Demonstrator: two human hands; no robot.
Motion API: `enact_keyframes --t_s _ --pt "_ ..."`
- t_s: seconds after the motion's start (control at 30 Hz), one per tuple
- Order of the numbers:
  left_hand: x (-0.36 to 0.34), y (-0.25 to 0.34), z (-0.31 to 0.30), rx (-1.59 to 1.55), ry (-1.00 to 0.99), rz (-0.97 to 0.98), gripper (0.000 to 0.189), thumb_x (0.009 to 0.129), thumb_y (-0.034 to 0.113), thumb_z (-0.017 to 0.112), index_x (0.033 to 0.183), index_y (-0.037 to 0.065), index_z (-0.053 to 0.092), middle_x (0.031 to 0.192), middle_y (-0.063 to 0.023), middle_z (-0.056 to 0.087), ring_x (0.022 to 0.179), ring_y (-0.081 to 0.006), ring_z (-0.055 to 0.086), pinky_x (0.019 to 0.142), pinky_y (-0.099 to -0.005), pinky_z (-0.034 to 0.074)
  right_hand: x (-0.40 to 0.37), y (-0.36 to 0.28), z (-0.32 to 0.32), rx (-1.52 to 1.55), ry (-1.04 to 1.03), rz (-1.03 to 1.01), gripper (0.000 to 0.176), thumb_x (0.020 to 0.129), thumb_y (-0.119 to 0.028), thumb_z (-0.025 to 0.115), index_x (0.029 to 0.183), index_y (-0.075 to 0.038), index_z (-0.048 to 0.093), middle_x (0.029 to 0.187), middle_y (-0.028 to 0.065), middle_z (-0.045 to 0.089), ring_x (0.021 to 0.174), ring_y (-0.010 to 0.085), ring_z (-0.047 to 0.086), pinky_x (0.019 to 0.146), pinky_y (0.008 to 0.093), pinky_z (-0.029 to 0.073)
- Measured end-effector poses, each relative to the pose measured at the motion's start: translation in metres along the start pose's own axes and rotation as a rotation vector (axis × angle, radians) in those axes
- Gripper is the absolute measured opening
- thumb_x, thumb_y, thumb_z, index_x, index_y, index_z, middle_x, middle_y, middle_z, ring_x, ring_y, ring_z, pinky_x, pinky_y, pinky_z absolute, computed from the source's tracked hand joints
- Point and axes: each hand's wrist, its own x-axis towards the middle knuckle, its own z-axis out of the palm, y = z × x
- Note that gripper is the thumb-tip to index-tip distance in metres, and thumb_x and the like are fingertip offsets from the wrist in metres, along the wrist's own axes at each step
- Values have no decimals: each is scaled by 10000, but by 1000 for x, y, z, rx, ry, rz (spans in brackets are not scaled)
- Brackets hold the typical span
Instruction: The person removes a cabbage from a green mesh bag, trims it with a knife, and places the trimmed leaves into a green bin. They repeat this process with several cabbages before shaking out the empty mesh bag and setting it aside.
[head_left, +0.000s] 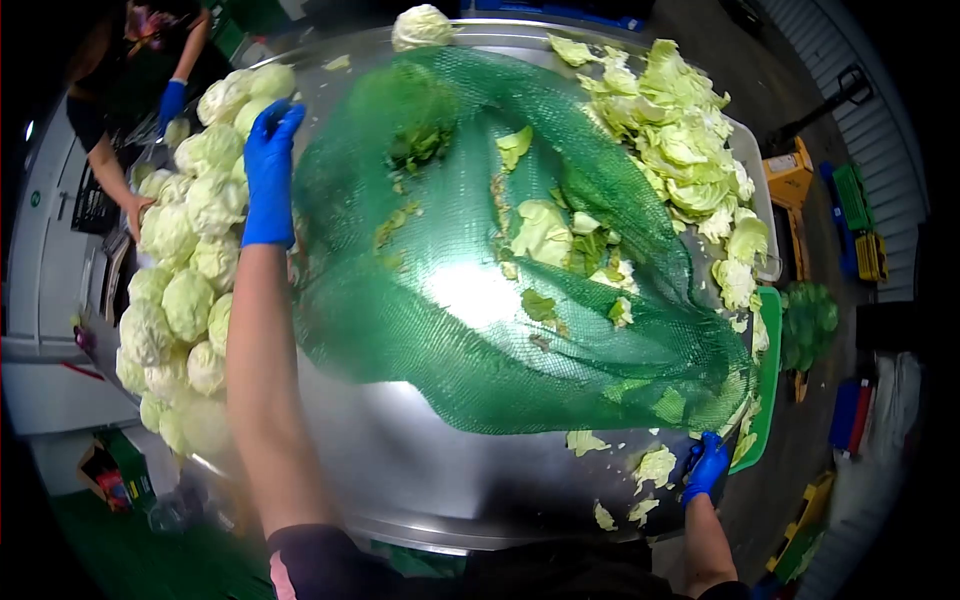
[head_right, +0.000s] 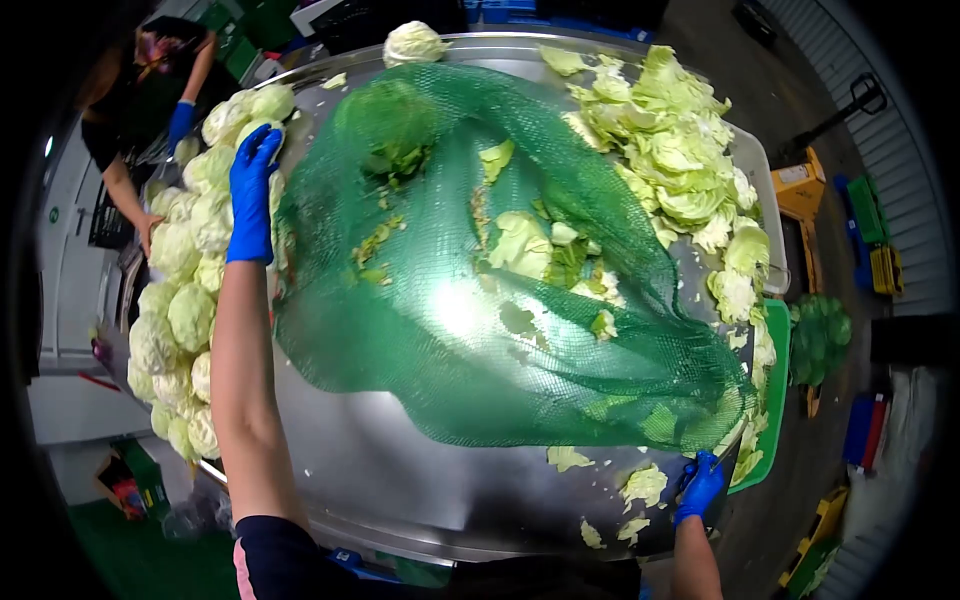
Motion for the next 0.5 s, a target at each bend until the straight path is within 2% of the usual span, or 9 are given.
enact_keyframes --t_s 0.07,0.1,0.2,0.27,0.33,0.37,0.4,0.47,0.5 --pt "18 2 43 247 29 243 657 814 440 733 1300 30 569 1286 -153 599 1206 -254 559 1004 -359 424 -1 0 1 3 28 -3 87 906 -150 619 832 -126 579 549 -9 492 379 60 369 365 221 253" --pt "25 2 57 354 28 225 715 786 462 753 1316 24 555 1289 -174 592 1233 -296 533 1046 -368 389 1 3 1 2 39 -14 83 905 -146 618 835 -127 578 546 -9 489 376 60 366 364 222 251" --pt "58 -12 98 465 -12 416 807 762 485 767 1360 12 504 1371 -190 525 1274 -309 497 1071 -396 373 -5 -1 6 16 57 -11 67 897 -121 613 841 -125 577 603 -33 508 422 51 397 388 209 279" --pt "71 -28 124 462 -88 406 833 754 482 771 1382 24 474 1402 -225 476 1310 -330 451 1097 -411 345 -6 4 5 83 84 -10 51 894 -113 611 857 -123 579 653 -51 520 460 44 415 410 199 302" --pt "70 -47 140 294 -318 324 804 761 467 770 1382 46 483 1373 -215 507 1257 -328 507 1062 -403 386 -6 7 -2 56 77 6 49 893 -72 596 911 -117 588 720 -69 525 510 35 422 448 192 336" --pt "59 -38 139 462 -270 406 716 791 423 749 1369 75 508 1350 -189 536 1214 -322 540 1022 -392 421 -5 10 -3 50 80 8 62 893 -61 591 921 -116 590 724 -68 525 510 35 419 451 192 339" --pt "49 -26 143 550 -134 476 544 848 392 690 1285 83 589 1231 -178 620 1125 -316 594 953 -394 460 -3 11 -2 49 76 5 76 892 -49 586 931 -114 592 727 -67 525 511 35 415 455 192 343" --pt "40 -15 142 597 -6 377 388 901 379 614 1141 78 667 1047 -193 681 972 -336 651 847 -418 499 -5 12 1 46 93 -4 43 910 -65 596 915 -107 601 695 -55 520 513 37 425 462 193 343" --pt "32 -10 137 694 -3 385 369 913 385 592 1102 79 676 997 -197 682 930 -347 654 815 -430 501 -7 10 2 35 88 -8 28 914 -78 604 911 -105 601 685 -52 517 511 38 427 460 194 340"
